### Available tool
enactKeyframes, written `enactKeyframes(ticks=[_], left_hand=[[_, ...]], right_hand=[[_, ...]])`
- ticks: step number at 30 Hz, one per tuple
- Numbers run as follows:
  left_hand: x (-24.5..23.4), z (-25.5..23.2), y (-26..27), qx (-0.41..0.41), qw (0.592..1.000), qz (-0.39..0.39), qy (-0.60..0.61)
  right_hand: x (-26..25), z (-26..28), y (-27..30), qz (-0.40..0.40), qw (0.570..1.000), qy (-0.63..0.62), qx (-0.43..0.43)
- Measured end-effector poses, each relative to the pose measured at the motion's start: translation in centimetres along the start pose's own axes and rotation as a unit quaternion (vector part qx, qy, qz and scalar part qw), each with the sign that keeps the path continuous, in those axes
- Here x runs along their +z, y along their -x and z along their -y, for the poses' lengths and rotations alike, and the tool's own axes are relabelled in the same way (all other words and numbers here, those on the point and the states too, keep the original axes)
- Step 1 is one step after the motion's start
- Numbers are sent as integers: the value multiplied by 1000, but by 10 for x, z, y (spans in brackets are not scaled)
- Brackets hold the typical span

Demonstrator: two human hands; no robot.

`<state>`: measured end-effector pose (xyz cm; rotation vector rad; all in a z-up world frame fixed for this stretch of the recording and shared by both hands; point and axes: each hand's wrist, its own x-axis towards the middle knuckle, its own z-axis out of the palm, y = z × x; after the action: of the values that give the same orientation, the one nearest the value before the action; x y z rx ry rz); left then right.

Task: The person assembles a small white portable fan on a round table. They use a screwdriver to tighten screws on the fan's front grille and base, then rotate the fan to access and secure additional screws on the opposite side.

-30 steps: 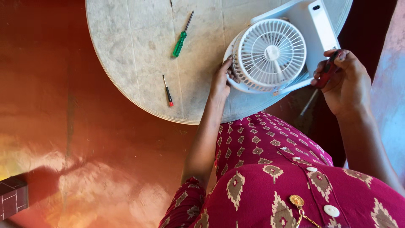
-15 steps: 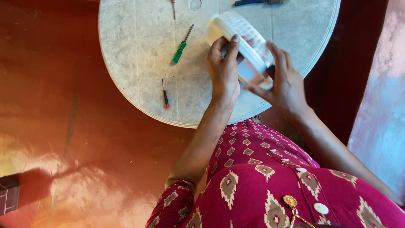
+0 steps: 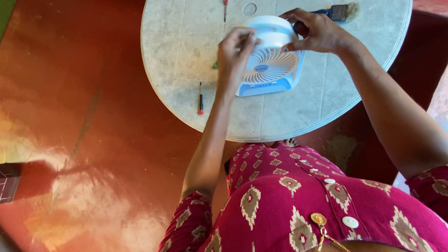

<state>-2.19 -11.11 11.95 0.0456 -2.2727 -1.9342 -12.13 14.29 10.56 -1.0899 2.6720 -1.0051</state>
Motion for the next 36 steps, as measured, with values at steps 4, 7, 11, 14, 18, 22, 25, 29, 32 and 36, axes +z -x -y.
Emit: enactKeyframes(ticks=[4, 7, 11, 14, 18, 22, 25, 29, 32, 36], left_hand=[[-49, 2, 4, 282, 871, -34, -402], [-53, 28, -16, 228, 905, 74, -350], [-53, 66, -60, 85, 957, 154, -229], [-56, 87, -79, 13, 977, 180, -110], [-54, 94, -81, 33, 977, 209, -16], [-50, 100, -70, 18, 987, 158, 10], [-57, 108, -52, 33, 991, 128, 11], [-64, 117, -25, 4, 991, 134, 23], [-54, 115, -10, 46, 983, -38, -176], [-23, 89, 10, 224, 878, -169, -389]], right_hand=[[6, 18, 6, -44, 993, -5, -105], [5, 15, 6, -48, 994, 8, -97], [16, 4, 3, -22, 989, -142, 41], [26, -4, -4, -28, 972, -217, 86], [26, 1, -6, -35, 967, -209, 139], [32, -2, 7, -145, 949, -253, 124], [50, -8, 31, -275, 886, -273, 256], [84, 40, 72, -358, 904, -68, 223], [96, 93, 57, -342, 934, 99, 37], [124, 124, 45, -217, 950, 222, 37]])
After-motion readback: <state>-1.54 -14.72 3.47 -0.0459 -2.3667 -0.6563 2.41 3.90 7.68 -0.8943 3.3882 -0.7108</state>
